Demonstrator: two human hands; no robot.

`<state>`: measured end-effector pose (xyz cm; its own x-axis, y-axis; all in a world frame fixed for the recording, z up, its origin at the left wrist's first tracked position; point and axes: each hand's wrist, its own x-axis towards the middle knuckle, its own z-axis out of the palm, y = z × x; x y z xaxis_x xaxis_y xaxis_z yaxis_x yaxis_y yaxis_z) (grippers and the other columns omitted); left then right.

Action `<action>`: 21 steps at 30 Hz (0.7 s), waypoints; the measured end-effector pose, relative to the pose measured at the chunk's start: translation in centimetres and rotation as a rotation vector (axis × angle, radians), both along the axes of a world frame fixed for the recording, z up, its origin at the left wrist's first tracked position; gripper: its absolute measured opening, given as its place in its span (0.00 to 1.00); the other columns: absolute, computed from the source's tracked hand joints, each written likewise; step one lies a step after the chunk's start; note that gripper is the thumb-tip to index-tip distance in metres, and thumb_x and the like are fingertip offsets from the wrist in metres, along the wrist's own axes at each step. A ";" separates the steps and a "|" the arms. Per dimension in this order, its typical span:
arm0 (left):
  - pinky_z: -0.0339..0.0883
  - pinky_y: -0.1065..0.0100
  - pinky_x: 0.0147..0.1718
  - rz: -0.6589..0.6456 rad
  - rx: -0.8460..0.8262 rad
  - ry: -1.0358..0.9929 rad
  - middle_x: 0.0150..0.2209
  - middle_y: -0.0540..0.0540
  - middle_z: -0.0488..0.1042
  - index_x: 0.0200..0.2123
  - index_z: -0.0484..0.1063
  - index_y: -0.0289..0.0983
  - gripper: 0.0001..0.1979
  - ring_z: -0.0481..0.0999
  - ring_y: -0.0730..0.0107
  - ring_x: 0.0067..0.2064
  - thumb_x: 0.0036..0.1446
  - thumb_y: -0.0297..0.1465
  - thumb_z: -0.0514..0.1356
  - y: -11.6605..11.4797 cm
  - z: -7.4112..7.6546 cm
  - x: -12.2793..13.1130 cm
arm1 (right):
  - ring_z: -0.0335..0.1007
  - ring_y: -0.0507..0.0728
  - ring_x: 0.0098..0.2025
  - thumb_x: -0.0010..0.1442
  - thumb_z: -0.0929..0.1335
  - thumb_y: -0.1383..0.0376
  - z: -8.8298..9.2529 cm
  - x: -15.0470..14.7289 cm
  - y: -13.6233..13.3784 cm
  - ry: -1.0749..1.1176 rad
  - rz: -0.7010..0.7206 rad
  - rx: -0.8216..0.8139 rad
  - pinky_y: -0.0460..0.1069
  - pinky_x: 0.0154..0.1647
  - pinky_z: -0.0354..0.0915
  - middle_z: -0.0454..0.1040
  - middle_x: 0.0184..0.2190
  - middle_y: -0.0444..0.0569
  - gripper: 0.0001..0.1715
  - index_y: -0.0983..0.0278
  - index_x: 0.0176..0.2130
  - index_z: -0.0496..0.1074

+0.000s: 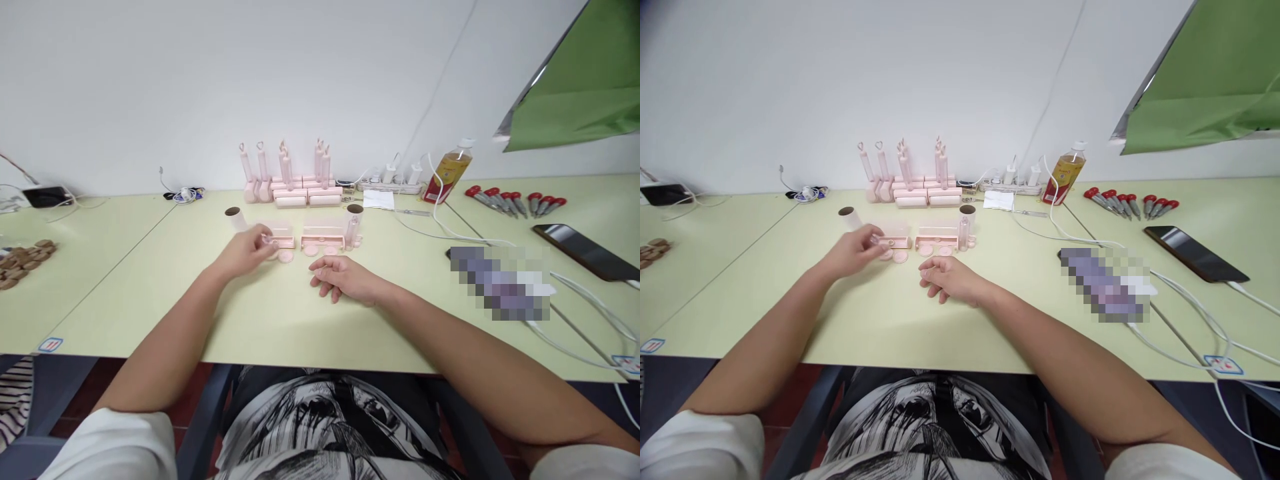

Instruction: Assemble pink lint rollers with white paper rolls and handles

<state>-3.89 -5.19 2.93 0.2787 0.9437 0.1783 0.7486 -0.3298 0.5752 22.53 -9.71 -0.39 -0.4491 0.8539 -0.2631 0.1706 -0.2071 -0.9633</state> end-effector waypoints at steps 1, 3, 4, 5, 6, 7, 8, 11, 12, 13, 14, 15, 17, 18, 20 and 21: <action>0.61 0.68 0.27 0.060 0.019 -0.109 0.26 0.52 0.68 0.42 0.66 0.40 0.14 0.68 0.69 0.27 0.53 0.39 0.59 0.2 0.4 -0.7 | 0.73 0.52 0.30 0.61 0.70 0.61 0.1 0.0 0.0 -0.002 -0.001 -0.001 0.43 0.19 0.68 0.77 0.38 0.53 0.14 0.65 0.45 0.71; 0.61 0.70 0.24 0.172 0.027 -0.325 0.26 0.53 0.66 0.42 0.62 0.41 0.14 0.67 0.70 0.25 0.50 0.34 0.57 0.6 1.2 -2.2 | 0.72 0.51 0.30 0.61 0.70 0.62 0.2 -0.1 -0.1 -0.009 -0.004 -0.002 0.43 0.19 0.67 0.77 0.38 0.53 0.13 0.65 0.44 0.71; 0.61 0.71 0.22 0.224 0.016 -0.389 0.26 0.53 0.66 0.41 0.61 0.41 0.15 0.67 0.71 0.25 0.47 0.32 0.57 0.8 1.5 -3.1 | 0.72 0.51 0.30 0.61 0.70 0.62 0.2 -0.1 -0.1 -0.011 -0.006 -0.002 0.43 0.19 0.67 0.77 0.38 0.53 0.13 0.65 0.45 0.71; 0.60 0.72 0.20 0.270 -0.003 -0.407 0.27 0.53 0.67 0.39 0.61 0.41 0.16 0.68 0.71 0.25 0.45 0.30 0.58 1.0 1.8 -3.9 | 0.72 0.51 0.30 0.61 0.69 0.62 0.2 -0.1 -0.1 -0.013 -0.006 -0.002 0.43 0.19 0.68 0.77 0.38 0.53 0.13 0.65 0.45 0.71; 0.59 0.73 0.19 0.306 -0.031 -0.389 0.27 0.53 0.67 0.38 0.61 0.41 0.17 0.68 0.71 0.25 0.43 0.29 0.60 1.1 2.0 -4.6 | 0.72 0.51 0.30 0.61 0.70 0.62 0.2 0.0 -0.1 -0.012 -0.005 -0.003 0.43 0.20 0.68 0.77 0.38 0.53 0.13 0.64 0.45 0.71; 0.58 0.73 0.18 0.330 -0.060 -0.356 0.27 0.52 0.68 0.37 0.63 0.41 0.17 0.68 0.72 0.24 0.41 0.29 0.62 1.1 2.2 -5.2 | 0.73 0.51 0.30 0.61 0.70 0.62 0.1 0.0 -0.1 -0.012 -0.005 -0.004 0.43 0.20 0.68 0.77 0.38 0.53 0.13 0.64 0.45 0.71; 0.58 0.73 0.17 0.343 -0.079 -0.331 0.27 0.51 0.69 0.37 0.65 0.41 0.17 0.67 0.72 0.23 0.41 0.30 0.64 1.1 2.2 -5.6 | 0.73 0.51 0.30 0.60 0.70 0.62 0.0 0.0 0.0 -0.010 -0.004 -0.005 0.43 0.20 0.68 0.77 0.39 0.52 0.14 0.64 0.45 0.71; 0.61 0.72 0.18 0.333 -0.019 -0.397 0.27 0.49 0.71 0.35 0.71 0.39 0.15 0.67 0.74 0.23 0.43 0.35 0.67 1.3 2.2 -6.2 | 0.73 0.52 0.30 0.60 0.70 0.61 -0.4 0.2 0.2 -0.001 -0.002 -0.005 0.43 0.20 0.68 0.77 0.39 0.53 0.14 0.64 0.45 0.71; 0.63 0.71 0.20 0.336 0.031 -0.441 0.28 0.49 0.72 0.34 0.72 0.39 0.14 0.68 0.73 0.25 0.43 0.36 0.68 1.4 2.1 -6.2 | 0.73 0.52 0.30 0.60 0.70 0.61 -0.5 0.2 0.2 0.001 0.000 -0.003 0.43 0.20 0.69 0.77 0.39 0.52 0.14 0.64 0.45 0.71; 0.64 0.70 0.22 0.348 0.077 -0.477 0.29 0.48 0.73 0.34 0.73 0.39 0.14 0.70 0.71 0.27 0.43 0.37 0.68 1.5 2.1 -6.2 | 0.73 0.52 0.30 0.60 0.71 0.61 -0.6 0.2 0.2 0.003 0.003 -0.001 0.43 0.20 0.69 0.77 0.39 0.52 0.15 0.64 0.45 0.71; 0.66 0.70 0.23 0.364 0.106 -0.501 0.30 0.48 0.73 0.34 0.74 0.39 0.14 0.71 0.70 0.29 0.44 0.37 0.68 1.6 2.0 -6.2 | 0.73 0.52 0.30 0.60 0.71 0.60 -0.6 0.3 0.3 0.004 0.004 0.002 0.43 0.20 0.69 0.77 0.39 0.52 0.15 0.64 0.45 0.71; 0.67 0.70 0.25 0.380 0.117 -0.518 0.30 0.48 0.74 0.34 0.75 0.38 0.14 0.72 0.70 0.30 0.44 0.38 0.68 1.7 2.0 -6.1 | 0.74 0.52 0.31 0.60 0.71 0.60 -0.7 0.3 0.3 0.003 0.005 0.003 0.43 0.20 0.69 0.77 0.39 0.52 0.15 0.64 0.45 0.71; 0.69 0.70 0.26 0.377 0.102 -0.571 0.29 0.48 0.74 0.33 0.74 0.37 0.14 0.73 0.70 0.31 0.44 0.38 0.69 1.7 2.2 -6.0 | 0.74 0.52 0.31 0.60 0.70 0.60 -0.7 0.3 0.3 -0.001 0.001 0.007 0.43 0.20 0.69 0.77 0.39 0.52 0.15 0.64 0.46 0.71; 0.69 0.70 0.26 0.345 0.084 -0.617 0.29 0.48 0.73 0.32 0.73 0.37 0.14 0.73 0.71 0.30 0.45 0.38 0.69 1.7 2.3 -5.8 | 0.73 0.52 0.30 0.61 0.70 0.60 -0.7 0.3 0.3 -0.002 -0.004 0.011 0.43 0.20 0.69 0.77 0.39 0.52 0.14 0.64 0.46 0.71; 0.70 0.70 0.24 0.227 0.037 -0.729 0.28 0.49 0.73 0.31 0.71 0.36 0.16 0.74 0.71 0.28 0.45 0.40 0.69 1.2 2.4 -5.0 | 0.73 0.51 0.30 0.61 0.70 0.59 -0.7 0.3 0.2 0.010 -0.009 0.020 0.43 0.19 0.68 0.77 0.39 0.52 0.15 0.64 0.46 0.71; 0.71 0.70 0.24 0.149 0.007 -0.783 0.28 0.49 0.73 0.31 0.70 0.36 0.18 0.74 0.71 0.28 0.44 0.41 0.70 0.9 2.4 -4.3 | 0.73 0.51 0.30 0.62 0.70 0.58 -0.7 0.2 0.2 0.029 -0.002 0.023 0.43 0.19 0.68 0.77 0.39 0.52 0.16 0.64 0.47 0.70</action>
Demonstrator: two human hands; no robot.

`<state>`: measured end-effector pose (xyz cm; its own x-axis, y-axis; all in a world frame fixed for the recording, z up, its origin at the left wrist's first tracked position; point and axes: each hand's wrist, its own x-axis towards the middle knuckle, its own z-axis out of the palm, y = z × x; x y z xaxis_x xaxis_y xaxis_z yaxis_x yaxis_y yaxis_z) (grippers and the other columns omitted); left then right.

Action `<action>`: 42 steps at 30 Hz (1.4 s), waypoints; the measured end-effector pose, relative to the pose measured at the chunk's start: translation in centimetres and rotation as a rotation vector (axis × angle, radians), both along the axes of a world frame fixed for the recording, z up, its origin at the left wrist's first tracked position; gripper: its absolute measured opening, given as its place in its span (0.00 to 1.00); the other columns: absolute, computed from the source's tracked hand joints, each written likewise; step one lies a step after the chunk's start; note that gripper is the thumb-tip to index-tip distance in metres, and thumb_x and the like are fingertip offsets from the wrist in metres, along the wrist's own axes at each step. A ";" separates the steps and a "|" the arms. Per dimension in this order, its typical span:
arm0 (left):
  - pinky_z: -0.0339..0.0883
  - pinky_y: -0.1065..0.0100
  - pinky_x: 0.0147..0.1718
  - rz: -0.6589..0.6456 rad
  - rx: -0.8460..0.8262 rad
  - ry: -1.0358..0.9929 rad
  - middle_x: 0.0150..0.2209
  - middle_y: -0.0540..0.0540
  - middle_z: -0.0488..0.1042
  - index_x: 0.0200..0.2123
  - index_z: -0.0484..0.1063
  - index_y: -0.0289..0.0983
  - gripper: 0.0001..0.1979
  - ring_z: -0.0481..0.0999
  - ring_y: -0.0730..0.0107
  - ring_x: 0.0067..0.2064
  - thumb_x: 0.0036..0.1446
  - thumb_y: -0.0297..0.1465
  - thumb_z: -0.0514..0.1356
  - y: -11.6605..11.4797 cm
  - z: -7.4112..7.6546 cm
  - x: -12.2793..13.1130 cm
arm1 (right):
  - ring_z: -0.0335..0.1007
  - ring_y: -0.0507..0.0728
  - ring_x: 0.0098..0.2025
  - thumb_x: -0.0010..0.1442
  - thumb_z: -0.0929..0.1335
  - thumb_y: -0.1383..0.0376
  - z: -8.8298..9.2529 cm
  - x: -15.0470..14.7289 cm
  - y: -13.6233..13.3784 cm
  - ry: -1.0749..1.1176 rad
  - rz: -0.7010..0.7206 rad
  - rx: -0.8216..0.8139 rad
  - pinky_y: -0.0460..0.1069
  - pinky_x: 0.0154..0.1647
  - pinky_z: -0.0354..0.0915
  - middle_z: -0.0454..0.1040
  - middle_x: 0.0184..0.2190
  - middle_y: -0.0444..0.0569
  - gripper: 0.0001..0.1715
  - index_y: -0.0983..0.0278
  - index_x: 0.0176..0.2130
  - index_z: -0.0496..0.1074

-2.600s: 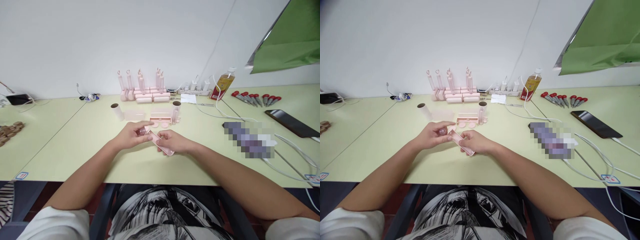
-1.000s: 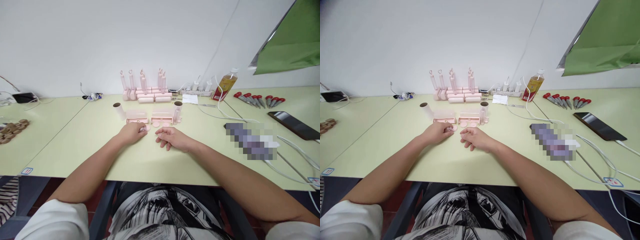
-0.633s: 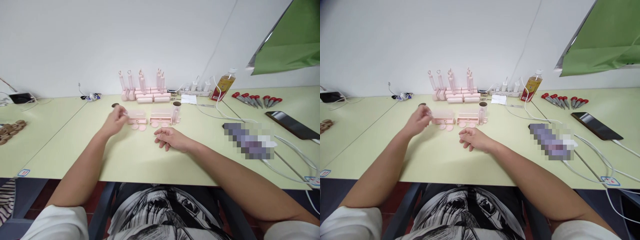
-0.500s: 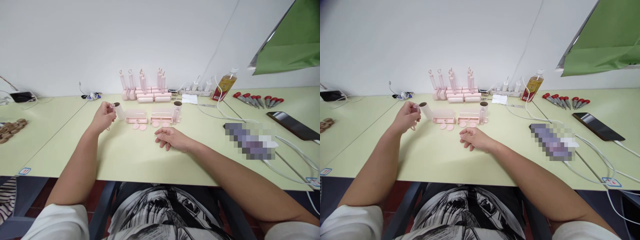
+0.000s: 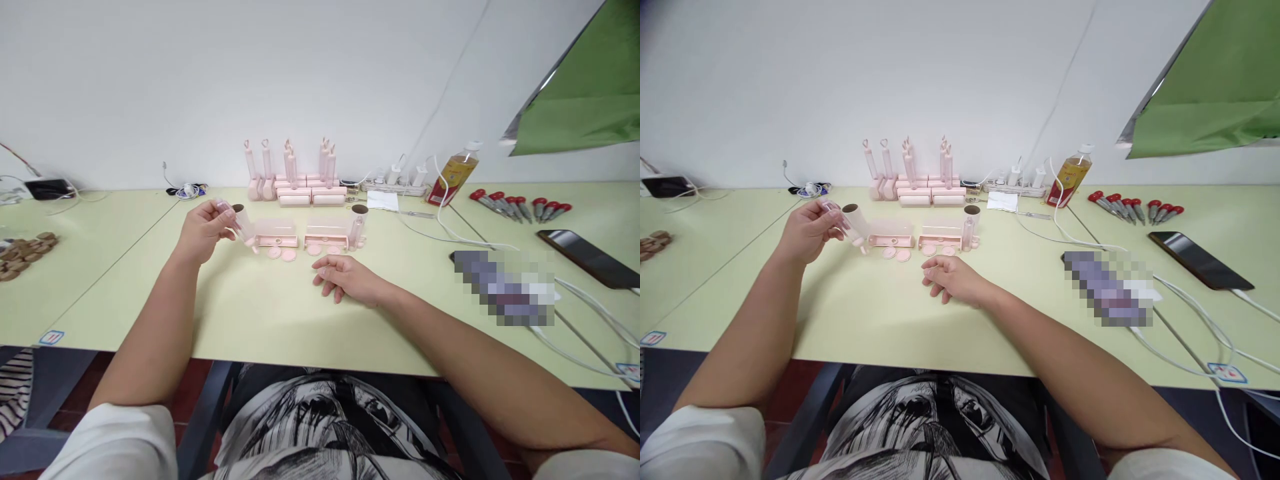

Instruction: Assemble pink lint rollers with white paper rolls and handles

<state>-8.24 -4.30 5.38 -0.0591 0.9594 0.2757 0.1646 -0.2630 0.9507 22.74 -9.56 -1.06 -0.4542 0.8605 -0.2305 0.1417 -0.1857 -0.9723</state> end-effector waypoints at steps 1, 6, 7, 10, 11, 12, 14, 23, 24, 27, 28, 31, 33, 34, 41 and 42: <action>0.72 0.68 0.25 -0.090 -0.001 -0.044 0.28 0.49 0.74 0.32 0.70 0.36 0.19 0.75 0.70 0.28 0.42 0.42 0.71 -0.4 -0.1 0.8 | 0.73 0.52 0.30 0.62 0.69 0.57 0.0 -0.1 -0.1 0.030 0.014 -0.003 0.43 0.20 0.69 0.77 0.39 0.52 0.18 0.63 0.48 0.70; 0.78 0.61 0.32 -0.503 -0.055 -0.109 0.36 0.42 0.80 0.34 0.69 0.35 0.23 0.81 0.61 0.35 0.41 0.40 0.74 -2.6 -1.7 6.4 | 0.73 0.52 0.25 0.60 0.68 0.45 0.2 -0.5 -0.8 0.240 0.166 -0.130 0.45 0.19 0.69 0.78 0.34 0.50 0.27 0.64 0.47 0.68; 0.78 0.61 0.33 -0.548 -0.060 -0.130 0.37 0.41 0.80 0.35 0.69 0.35 0.23 0.81 0.60 0.36 0.41 0.40 0.74 -3.0 -2.2 7.3 | 0.70 0.50 0.22 0.59 0.69 0.44 0.2 -0.6 -1.0 0.254 0.197 -0.144 0.44 0.17 0.67 0.77 0.30 0.48 0.27 0.64 0.43 0.68; 0.77 0.58 0.38 -0.652 -0.081 -0.192 0.39 0.40 0.81 0.39 0.70 0.36 0.22 0.82 0.58 0.40 0.47 0.42 0.72 -3.6 -3.2 9.1 | 0.59 0.47 0.14 0.56 0.71 0.43 0.5 -0.7 -1.4 0.278 0.274 -0.163 0.44 0.15 0.63 0.68 0.17 0.39 0.27 0.64 0.35 0.67; 0.77 0.57 0.40 -0.701 -0.095 -0.198 0.41 0.39 0.81 0.41 0.71 0.37 0.22 0.82 0.57 0.42 0.49 0.43 0.71 -3.8 -3.4 9.3 | 0.57 0.47 0.14 0.56 0.70 0.43 0.6 -0.7 -1.5 0.300 0.297 -0.175 0.44 0.15 0.63 0.66 0.16 0.37 0.27 0.64 0.34 0.67; 0.76 0.57 0.42 -0.755 -0.108 -0.198 0.43 0.38 0.81 0.43 0.71 0.37 0.23 0.82 0.57 0.43 0.51 0.44 0.69 -3.9 -3.5 9.5 | 0.56 0.47 0.14 0.55 0.71 0.42 0.6 -0.8 -1.6 0.328 0.314 -0.188 0.44 0.15 0.63 0.65 0.15 0.36 0.28 0.64 0.34 0.66; 0.75 0.57 0.42 -0.828 -0.115 -0.191 0.46 0.36 0.79 0.46 0.70 0.37 0.22 0.81 0.57 0.44 0.55 0.44 0.67 -4.1 -3.7 9.8 | 0.55 0.47 0.14 0.54 0.71 0.41 0.8 -1.0 -1.8 0.364 0.329 -0.194 0.45 0.17 0.63 0.63 0.15 0.35 0.30 0.63 0.34 0.66; 0.73 0.62 0.39 -0.436 0.008 -0.270 0.37 0.43 0.80 0.41 0.66 0.37 0.22 0.81 0.63 0.37 0.53 0.46 0.67 -4.8 -3.3 11.2 | 0.59 0.50 0.14 0.58 0.64 0.37 1.6 -2.6 -1.6 0.080 0.061 0.318 0.46 0.18 0.62 0.60 0.13 0.35 0.30 0.60 0.30 0.60; 0.73 0.62 0.39 -0.402 0.012 -0.283 0.36 0.44 0.80 0.41 0.66 0.37 0.22 0.81 0.63 0.37 0.53 0.46 0.67 -4.8 -3.3 11.3 | 0.60 0.50 0.15 0.59 0.63 0.38 1.7 -2.6 -1.6 0.027 0.028 0.373 0.46 0.19 0.61 0.61 0.14 0.36 0.29 0.59 0.30 0.59; 0.72 0.64 0.36 -0.317 0.034 -0.343 0.35 0.45 0.80 0.41 0.65 0.37 0.22 0.81 0.65 0.37 0.53 0.45 0.67 -4.8 -3.2 11.3 | 0.62 0.51 0.19 0.65 0.60 0.42 2.0 -2.5 -1.6 -0.130 -0.048 0.539 0.46 0.22 0.58 0.62 0.17 0.39 0.27 0.60 0.28 0.60; 0.72 0.65 0.36 -0.297 0.045 -0.355 0.35 0.46 0.80 0.41 0.65 0.37 0.22 0.81 0.65 0.37 0.53 0.45 0.67 -4.8 -3.2 11.3 | 0.62 0.51 0.20 0.66 0.59 0.44 2.1 -2.4 -1.5 -0.168 -0.065 0.600 0.46 0.24 0.57 0.62 0.18 0.40 0.26 0.60 0.28 0.60; 0.73 0.65 0.35 -0.254 0.077 -0.353 0.35 0.46 0.80 0.41 0.66 0.37 0.20 0.81 0.65 0.37 0.55 0.45 0.66 -4.9 -3.2 11.5 | 0.61 0.53 0.24 0.69 0.58 0.51 2.2 -2.3 -1.3 -0.254 -0.099 0.772 0.46 0.27 0.54 0.64 0.20 0.42 0.23 0.61 0.27 0.60; 0.73 0.65 0.35 -0.218 0.096 -0.341 0.35 0.46 0.80 0.40 0.66 0.37 0.19 0.81 0.65 0.36 0.56 0.44 0.66 -4.9 -3.2 11.6 | 0.61 0.53 0.25 0.69 0.58 0.55 2.3 -2.4 -1.2 -0.331 -0.120 0.848 0.47 0.28 0.53 0.65 0.22 0.43 0.20 0.61 0.28 0.61; 0.73 0.65 0.34 -0.199 0.104 -0.335 0.34 0.46 0.80 0.40 0.66 0.37 0.19 0.81 0.65 0.35 0.56 0.44 0.65 -5.0 -3.2 11.6 | 0.60 0.53 0.26 0.69 0.58 0.56 2.3 -2.5 -1.2 -0.380 -0.130 0.869 0.47 0.28 0.52 0.66 0.23 0.44 0.19 0.62 0.29 0.62; 0.74 0.64 0.36 -0.135 0.233 -0.291 0.35 0.45 0.79 0.40 0.66 0.37 0.19 0.80 0.67 0.35 0.56 0.44 0.66 -5.7 -2.8 11.8 | 0.62 0.56 0.28 0.70 0.55 0.58 3.0 -2.9 -2.0 -0.733 -0.147 0.939 0.48 0.29 0.47 0.71 0.28 0.50 0.19 0.64 0.37 0.68; 0.74 0.64 0.37 -0.132 0.262 -0.286 0.35 0.45 0.79 0.40 0.66 0.37 0.20 0.80 0.66 0.35 0.56 0.45 0.66 -6.0 -2.7 11.9 | 0.63 0.56 0.28 0.70 0.55 0.58 3.1 -3.0 -2.2 -0.757 -0.144 0.941 0.49 0.28 0.47 0.72 0.28 0.50 0.19 0.64 0.38 0.68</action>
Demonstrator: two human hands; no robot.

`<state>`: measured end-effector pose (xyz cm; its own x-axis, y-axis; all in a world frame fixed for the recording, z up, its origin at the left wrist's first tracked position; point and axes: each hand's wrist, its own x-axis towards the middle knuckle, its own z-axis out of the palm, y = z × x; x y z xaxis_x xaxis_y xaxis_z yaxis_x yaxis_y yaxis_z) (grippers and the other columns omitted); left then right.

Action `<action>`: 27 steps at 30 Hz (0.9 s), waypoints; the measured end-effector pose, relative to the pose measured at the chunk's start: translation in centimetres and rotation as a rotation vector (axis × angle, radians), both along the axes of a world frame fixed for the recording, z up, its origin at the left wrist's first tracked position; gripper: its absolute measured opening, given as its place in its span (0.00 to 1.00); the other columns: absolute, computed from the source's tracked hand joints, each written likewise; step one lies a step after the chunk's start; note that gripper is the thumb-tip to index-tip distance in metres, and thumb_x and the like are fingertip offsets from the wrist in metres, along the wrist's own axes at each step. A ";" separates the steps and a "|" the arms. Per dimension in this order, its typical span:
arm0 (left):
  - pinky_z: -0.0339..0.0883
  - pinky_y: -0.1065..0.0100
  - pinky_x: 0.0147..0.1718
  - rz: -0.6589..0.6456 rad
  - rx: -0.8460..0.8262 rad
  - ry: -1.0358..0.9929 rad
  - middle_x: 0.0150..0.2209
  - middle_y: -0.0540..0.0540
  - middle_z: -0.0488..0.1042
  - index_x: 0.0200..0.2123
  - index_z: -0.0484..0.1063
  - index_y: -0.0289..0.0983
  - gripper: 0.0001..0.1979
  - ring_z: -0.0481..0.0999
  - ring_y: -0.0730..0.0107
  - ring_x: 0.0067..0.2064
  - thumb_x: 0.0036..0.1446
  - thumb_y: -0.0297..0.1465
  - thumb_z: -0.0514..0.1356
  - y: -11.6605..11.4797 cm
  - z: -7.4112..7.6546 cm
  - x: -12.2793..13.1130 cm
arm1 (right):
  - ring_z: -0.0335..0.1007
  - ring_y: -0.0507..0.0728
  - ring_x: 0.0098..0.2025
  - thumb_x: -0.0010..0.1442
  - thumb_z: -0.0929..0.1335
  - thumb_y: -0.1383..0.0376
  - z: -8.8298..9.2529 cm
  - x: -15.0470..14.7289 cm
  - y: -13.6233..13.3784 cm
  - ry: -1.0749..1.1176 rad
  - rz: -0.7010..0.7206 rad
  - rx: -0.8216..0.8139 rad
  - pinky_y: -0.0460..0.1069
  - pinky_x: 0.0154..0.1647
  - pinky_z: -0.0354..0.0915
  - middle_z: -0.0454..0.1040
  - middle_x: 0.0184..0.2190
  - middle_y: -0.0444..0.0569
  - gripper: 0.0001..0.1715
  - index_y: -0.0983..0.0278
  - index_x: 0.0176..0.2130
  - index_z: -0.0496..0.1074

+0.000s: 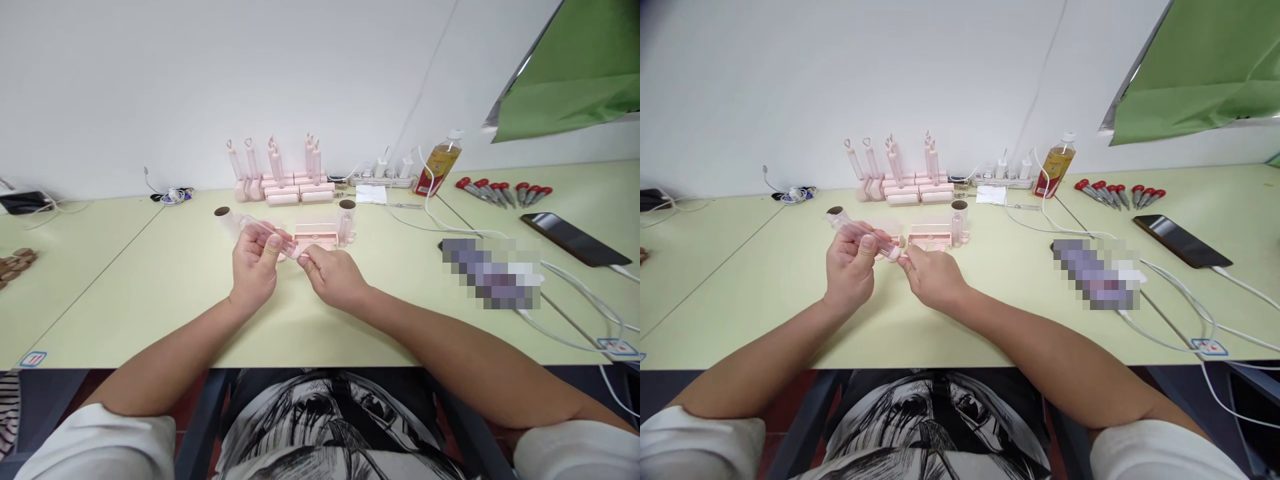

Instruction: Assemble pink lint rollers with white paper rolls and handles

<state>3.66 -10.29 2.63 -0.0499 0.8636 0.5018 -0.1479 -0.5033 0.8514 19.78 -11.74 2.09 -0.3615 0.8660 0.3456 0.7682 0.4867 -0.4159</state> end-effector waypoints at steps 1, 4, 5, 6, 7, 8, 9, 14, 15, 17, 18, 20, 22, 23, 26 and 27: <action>0.74 0.63 0.38 0.004 0.029 0.000 0.35 0.45 0.79 0.40 0.66 0.37 0.20 0.80 0.66 0.36 0.56 0.45 0.65 -0.2 0.0 0.2 | 0.62 0.56 0.27 0.70 0.55 0.58 0.1 0.0 -0.1 -0.015 -0.004 0.001 0.49 0.28 0.46 0.72 0.28 0.50 0.19 0.64 0.39 0.68; 0.74 0.62 0.38 -0.011 0.105 0.007 0.34 0.46 0.78 0.40 0.65 0.37 0.18 0.79 0.66 0.36 0.58 0.44 0.64 -0.6 0.1 0.5 | 0.61 0.56 0.26 0.70 0.55 0.57 0.2 -0.1 -0.4 -0.017 -0.005 0.017 0.49 0.27 0.45 0.71 0.26 0.49 0.19 0.64 0.40 0.68; 0.74 0.62 0.38 -0.005 0.140 0.015 0.34 0.46 0.77 0.40 0.65 0.38 0.17 0.79 0.66 0.36 0.58 0.43 0.64 -0.5 0.3 0.4 | 0.61 0.55 0.25 0.70 0.55 0.57 0.1 -0.1 -0.6 -0.004 -0.001 0.028 0.49 0.27 0.45 0.71 0.26 0.49 0.19 0.64 0.39 0.68; 0.74 0.62 0.39 0.028 0.192 0.010 0.33 0.47 0.76 0.39 0.64 0.38 0.17 0.79 0.67 0.36 0.57 0.42 0.65 -0.2 0.5 0.2 | 0.60 0.55 0.25 0.70 0.55 0.57 0.0 -0.1 -0.8 0.014 0.004 0.038 0.49 0.27 0.45 0.70 0.25 0.48 0.19 0.64 0.37 0.67; 0.73 0.63 0.39 0.088 0.261 -0.013 0.33 0.49 0.75 0.37 0.64 0.39 0.16 0.78 0.69 0.36 0.56 0.40 0.67 0.2 0.8 -0.2 | 0.59 0.54 0.24 0.70 0.55 0.58 -0.1 0.0 -1.0 0.038 0.010 0.045 0.49 0.27 0.45 0.69 0.24 0.47 0.19 0.63 0.35 0.67; 0.73 0.64 0.39 0.165 0.332 -0.052 0.32 0.51 0.73 0.35 0.63 0.39 0.17 0.77 0.70 0.35 0.53 0.37 0.69 0.7 1.1 -0.8 | 0.58 0.53 0.23 0.70 0.56 0.58 -0.2 0.1 -1.2 0.068 0.018 0.047 0.49 0.26 0.45 0.67 0.22 0.46 0.19 0.63 0.33 0.65; 0.73 0.66 0.37 0.257 0.401 -0.110 0.30 0.54 0.71 0.34 0.61 0.40 0.19 0.76 0.73 0.33 0.51 0.35 0.71 1.2 1.4 -1.5 | 0.56 0.53 0.22 0.69 0.56 0.58 -0.4 0.3 -1.5 0.102 0.030 0.044 0.49 0.26 0.45 0.66 0.21 0.45 0.19 0.62 0.31 0.64; 0.60 0.74 0.18 0.116 0.142 0.054 0.23 0.58 0.65 0.37 0.57 0.42 0.17 0.67 0.77 0.19 0.58 0.40 0.64 2.6 1.6 -3.7 | 0.60 0.50 0.21 0.69 0.58 0.57 -0.8 1.4 -1.5 0.373 0.113 -0.007 0.46 0.26 0.53 0.64 0.19 0.42 0.19 0.61 0.27 0.59; 0.58 0.74 0.16 0.022 0.071 0.139 0.23 0.58 0.65 0.38 0.57 0.42 0.16 0.66 0.78 0.18 0.59 0.40 0.63 2.5 1.3 -3.7 | 0.63 0.50 0.22 0.69 0.58 0.57 -0.9 1.6 -1.3 0.439 0.126 -0.038 0.46 0.27 0.55 0.66 0.19 0.42 0.20 0.61 0.27 0.60; 0.58 0.74 0.17 -0.138 -0.031 0.295 0.26 0.57 0.67 0.39 0.57 0.42 0.14 0.66 0.79 0.19 0.60 0.40 0.60 2.3 0.6 -3.5 | 0.68 0.51 0.23 0.68 0.60 0.55 -1.1 1.9 -0.7 0.553 0.137 -0.123 0.46 0.28 0.60 0.70 0.21 0.43 0.19 0.61 0.28 0.63; 0.58 0.74 0.18 -0.184 -0.056 0.374 0.28 0.56 0.67 0.39 0.58 0.41 0.13 0.65 0.79 0.21 0.60 0.39 0.59 2.2 0.3 -3.3 | 0.70 0.51 0.24 0.67 0.62 0.55 -1.2 2.0 -0.4 0.599 0.135 -0.167 0.46 0.27 0.62 0.72 0.23 0.44 0.19 0.62 0.28 0.64; 0.60 0.73 0.21 -0.212 -0.059 0.548 0.30 0.54 0.68 0.39 0.62 0.40 0.12 0.65 0.79 0.23 0.59 0.39 0.60 2.2 -0.1 -3.3 | 0.71 0.51 0.24 0.64 0.65 0.53 -1.4 2.2 0.0 0.678 0.120 -0.230 0.46 0.27 0.64 0.73 0.25 0.44 0.18 0.62 0.29 0.64; 0.61 0.72 0.25 -0.186 -0.028 0.684 0.34 0.51 0.71 0.41 0.68 0.38 0.14 0.66 0.78 0.26 0.57 0.40 0.63 2.5 -0.4 -3.6 | 0.71 0.51 0.24 0.62 0.68 0.52 -1.6 2.3 0.3 0.746 0.107 -0.265 0.46 0.26 0.66 0.73 0.26 0.44 0.18 0.62 0.29 0.64; 0.62 0.71 0.26 -0.173 -0.022 0.722 0.36 0.49 0.73 0.42 0.71 0.38 0.15 0.66 0.77 0.28 0.56 0.41 0.64 2.7 -0.5 -3.9 | 0.71 0.51 0.24 0.61 0.68 0.51 -1.6 2.3 0.3 0.775 0.105 -0.273 0.46 0.26 0.66 0.73 0.26 0.44 0.18 0.62 0.30 0.64; 0.64 0.69 0.28 -0.156 -0.067 0.720 0.40 0.44 0.76 0.44 0.74 0.37 0.19 0.69 0.73 0.31 0.53 0.43 0.66 3.3 -0.7 -4.6 | 0.69 0.50 0.23 0.60 0.69 0.51 -1.7 2.3 0.5 0.834 0.100 -0.288 0.46 0.25 0.66 0.72 0.26 0.43 0.18 0.62 0.31 0.64; 0.65 0.69 0.29 -0.156 -0.084 0.713 0.40 0.44 0.77 0.43 0.75 0.36 0.20 0.70 0.72 0.31 0.52 0.43 0.67 3.4 -0.7 -4.7 | 0.69 0.50 0.23 0.60 0.69 0.51 -1.7 2.3 0.6 0.847 0.095 -0.290 0.46 0.25 0.66 0.72 0.26 0.43 0.18 0.62 0.32 0.64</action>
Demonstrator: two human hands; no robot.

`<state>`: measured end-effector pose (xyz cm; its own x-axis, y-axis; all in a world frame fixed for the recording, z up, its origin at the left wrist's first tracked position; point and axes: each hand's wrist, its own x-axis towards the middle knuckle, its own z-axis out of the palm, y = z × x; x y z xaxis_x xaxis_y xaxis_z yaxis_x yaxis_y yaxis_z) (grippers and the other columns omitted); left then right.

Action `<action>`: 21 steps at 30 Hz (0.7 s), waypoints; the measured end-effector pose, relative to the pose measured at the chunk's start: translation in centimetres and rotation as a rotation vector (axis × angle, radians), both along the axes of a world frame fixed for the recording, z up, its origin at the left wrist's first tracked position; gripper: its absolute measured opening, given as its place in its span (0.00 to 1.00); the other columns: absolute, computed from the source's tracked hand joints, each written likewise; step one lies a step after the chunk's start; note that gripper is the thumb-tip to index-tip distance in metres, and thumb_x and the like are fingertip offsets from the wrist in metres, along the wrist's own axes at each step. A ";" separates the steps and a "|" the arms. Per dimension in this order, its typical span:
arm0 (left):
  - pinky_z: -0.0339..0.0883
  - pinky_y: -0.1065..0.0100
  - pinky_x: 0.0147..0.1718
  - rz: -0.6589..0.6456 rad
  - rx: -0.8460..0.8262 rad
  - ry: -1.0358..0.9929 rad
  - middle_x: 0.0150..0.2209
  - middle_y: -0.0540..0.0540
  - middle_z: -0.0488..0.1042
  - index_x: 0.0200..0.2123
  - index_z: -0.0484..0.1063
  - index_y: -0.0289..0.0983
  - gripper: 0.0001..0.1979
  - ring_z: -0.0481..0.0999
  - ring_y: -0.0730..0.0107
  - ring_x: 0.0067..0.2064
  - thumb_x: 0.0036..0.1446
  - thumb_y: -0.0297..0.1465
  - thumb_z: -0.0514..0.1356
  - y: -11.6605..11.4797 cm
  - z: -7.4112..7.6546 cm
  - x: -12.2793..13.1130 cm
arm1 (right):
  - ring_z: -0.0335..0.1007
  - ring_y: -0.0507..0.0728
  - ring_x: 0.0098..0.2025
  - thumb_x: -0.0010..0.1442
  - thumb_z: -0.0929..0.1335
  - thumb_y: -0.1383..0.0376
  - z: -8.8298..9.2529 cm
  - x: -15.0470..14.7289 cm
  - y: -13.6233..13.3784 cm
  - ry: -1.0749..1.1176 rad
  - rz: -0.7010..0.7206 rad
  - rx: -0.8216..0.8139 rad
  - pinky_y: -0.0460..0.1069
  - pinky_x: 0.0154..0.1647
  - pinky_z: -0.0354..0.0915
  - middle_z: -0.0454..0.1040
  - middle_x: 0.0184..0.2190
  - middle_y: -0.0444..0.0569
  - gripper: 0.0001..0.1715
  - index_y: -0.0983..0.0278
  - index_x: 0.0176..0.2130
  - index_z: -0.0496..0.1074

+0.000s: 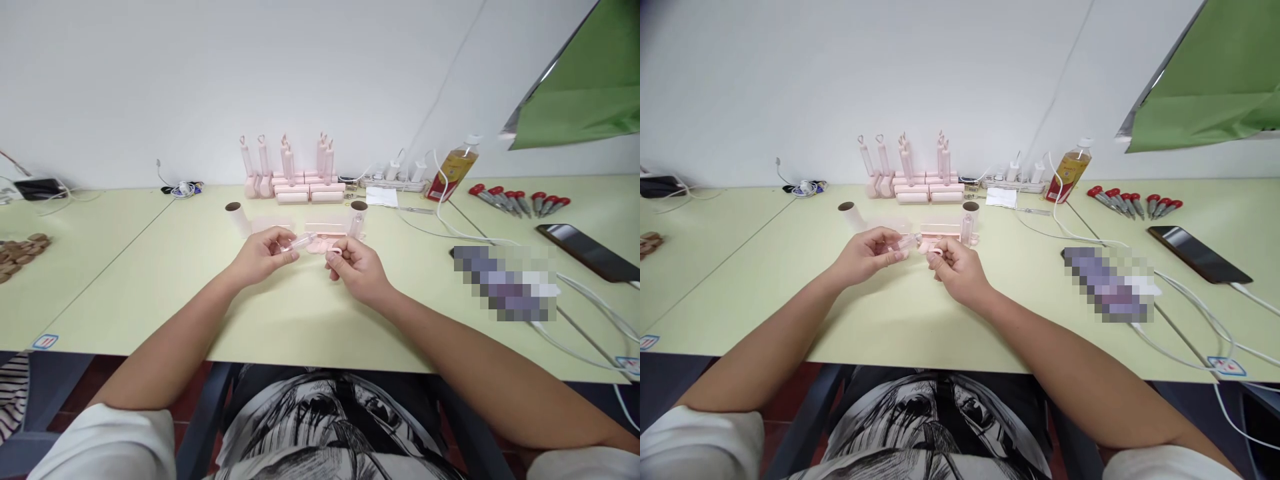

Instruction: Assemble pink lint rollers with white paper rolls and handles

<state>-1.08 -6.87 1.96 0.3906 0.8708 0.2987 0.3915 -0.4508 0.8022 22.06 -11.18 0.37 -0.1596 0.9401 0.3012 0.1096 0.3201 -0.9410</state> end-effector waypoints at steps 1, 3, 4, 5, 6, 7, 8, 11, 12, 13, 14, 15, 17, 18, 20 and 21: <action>0.65 0.69 0.29 0.005 -0.008 -0.001 0.40 0.43 0.77 0.42 0.75 0.36 0.20 0.70 0.72 0.31 0.51 0.43 0.67 0.1 0.0 -0.1 | 0.69 0.50 0.23 0.60 0.69 0.51 0.0 0.0 0.1 0.010 -0.007 -0.006 0.46 0.25 0.66 0.71 0.26 0.43 0.18 0.62 0.32 0.65; 0.66 0.69 0.29 0.002 -0.002 0.016 0.39 0.43 0.78 0.41 0.77 0.36 0.19 0.71 0.72 0.32 0.50 0.43 0.68 0.0 0.0 -0.1 | 0.68 0.50 0.22 0.60 0.69 0.51 0.0 0.0 0.2 0.023 -0.025 -0.020 0.46 0.24 0.66 0.71 0.26 0.43 0.18 0.62 0.33 0.65; 0.67 0.69 0.30 -0.006 0.007 0.028 0.38 0.44 0.79 0.41 0.77 0.36 0.19 0.72 0.71 0.32 0.50 0.43 0.68 0.0 0.1 -0.1 | 0.68 0.50 0.22 0.59 0.69 0.51 -0.1 0.1 0.3 0.025 -0.032 -0.027 0.46 0.24 0.65 0.71 0.25 0.42 0.18 0.62 0.33 0.65; 0.67 0.69 0.30 -0.018 0.019 0.039 0.38 0.44 0.79 0.41 0.78 0.36 0.19 0.72 0.71 0.32 0.50 0.42 0.68 0.0 0.1 -0.1 | 0.67 0.49 0.22 0.59 0.69 0.51 -0.1 0.1 0.4 0.025 -0.036 -0.034 0.46 0.23 0.65 0.71 0.25 0.42 0.18 0.62 0.33 0.65; 0.67 0.69 0.29 -0.030 0.031 0.045 0.37 0.44 0.79 0.42 0.79 0.37 0.19 0.72 0.71 0.31 0.50 0.42 0.68 -0.1 0.0 0.0 | 0.66 0.49 0.22 0.59 0.69 0.52 -0.1 0.1 0.5 0.022 -0.039 -0.041 0.46 0.23 0.65 0.70 0.24 0.41 0.17 0.62 0.33 0.65; 0.67 0.69 0.29 -0.043 0.043 0.047 0.37 0.44 0.80 0.42 0.79 0.37 0.19 0.72 0.71 0.31 0.50 0.42 0.68 -0.1 0.0 0.0 | 0.66 0.49 0.21 0.59 0.69 0.52 -0.1 0.1 0.5 0.018 -0.040 -0.046 0.46 0.22 0.64 0.69 0.23 0.41 0.17 0.62 0.32 0.65; 0.68 0.68 0.29 -0.053 0.055 0.045 0.37 0.44 0.80 0.42 0.80 0.37 0.19 0.73 0.71 0.30 0.51 0.42 0.68 -0.1 0.0 0.0 | 0.65 0.49 0.21 0.59 0.69 0.52 0.0 0.1 0.5 0.014 -0.042 -0.048 0.45 0.22 0.64 0.68 0.22 0.40 0.16 0.62 0.32 0.65; 0.69 0.67 0.29 -0.046 0.076 0.023 0.37 0.43 0.81 0.41 0.81 0.38 0.18 0.74 0.69 0.31 0.50 0.43 0.69 0.0 0.0 0.0 | 0.63 0.49 0.20 0.60 0.68 0.53 0.1 0.2 0.5 0.011 -0.070 -0.046 0.45 0.21 0.63 0.65 0.20 0.39 0.15 0.62 0.31 0.65; 0.69 0.67 0.29 -0.034 0.073 0.016 0.36 0.43 0.81 0.41 0.81 0.38 0.18 0.75 0.68 0.31 0.50 0.43 0.69 0.1 0.1 -0.1 | 0.63 0.49 0.20 0.60 0.68 0.54 0.2 0.2 0.5 0.014 -0.085 -0.050 0.45 0.21 0.63 0.65 0.20 0.39 0.15 0.61 0.31 0.64; 0.69 0.67 0.29 -0.021 0.066 0.008 0.36 0.43 0.81 0.41 0.81 0.38 0.18 0.75 0.68 0.31 0.49 0.42 0.69 0.1 0.1 -0.2 | 0.62 0.49 0.20 0.60 0.67 0.54 0.2 0.2 0.5 0.018 -0.097 -0.057 0.45 0.21 0.62 0.64 0.19 0.38 0.15 0.61 0.30 0.64; 0.69 0.67 0.29 -0.011 0.058 0.000 0.36 0.43 0.81 0.40 0.81 0.38 0.18 0.75 0.68 0.31 0.48 0.42 0.70 0.1 0.2 -0.2 | 0.62 0.49 0.19 0.60 0.67 0.55 0.3 0.3 0.5 0.020 -0.102 -0.068 0.45 0.21 0.62 0.63 0.18 0.38 0.14 0.61 0.29 0.63; 0.69 0.67 0.29 -0.007 0.050 -0.006 0.36 0.43 0.81 0.40 0.81 0.38 0.18 0.75 0.68 0.30 0.48 0.42 0.70 0.1 0.2 -0.3 | 0.62 0.49 0.19 0.60 0.67 0.56 0.3 0.3 0.5 0.019 -0.092 -0.080 0.45 0.20 0.62 0.63 0.17 0.38 0.14 0.61 0.29 0.62; 0.68 0.68 0.28 -0.021 0.046 -0.013 0.36 0.43 0.80 0.41 0.81 0.38 0.18 0.73 0.70 0.29 0.48 0.41 0.70 0.1 0.2 -0.3 | 0.61 0.49 0.19 0.60 0.67 0.57 0.1 0.3 0.6 0.011 -0.031 -0.098 0.46 0.20 0.62 0.63 0.17 0.37 0.15 0.61 0.27 0.61; 0.67 0.68 0.27 -0.038 0.048 -0.012 0.35 0.44 0.80 0.40 0.81 0.38 0.17 0.73 0.70 0.29 0.48 0.41 0.70 0.1 0.1 -0.3 | 0.61 0.49 0.19 0.60 0.67 0.57 0.0 0.3 0.6 0.007 0.014 -0.103 0.46 0.20 0.62 0.63 0.17 0.37 0.15 0.61 0.27 0.61; 0.66 0.69 0.26 -0.079 0.051 -0.003 0.34 0.44 0.80 0.40 0.81 0.39 0.16 0.72 0.71 0.29 0.49 0.40 0.70 0.1 -0.1 -0.2 | 0.61 0.49 0.19 0.61 0.67 0.56 -0.2 0.3 0.6 0.004 0.095 -0.113 0.46 0.20 0.62 0.63 0.17 0.37 0.15 0.61 0.28 0.61; 0.66 0.69 0.26 -0.096 0.050 -0.001 0.34 0.44 0.80 0.40 0.81 0.39 0.16 0.72 0.71 0.29 0.49 0.40 0.70 0.1 -0.2 -0.1 | 0.61 0.49 0.18 0.61 0.67 0.55 -0.3 0.2 0.7 0.006 0.118 -0.118 0.46 0.20 0.62 0.63 0.17 0.37 0.16 0.61 0.29 0.62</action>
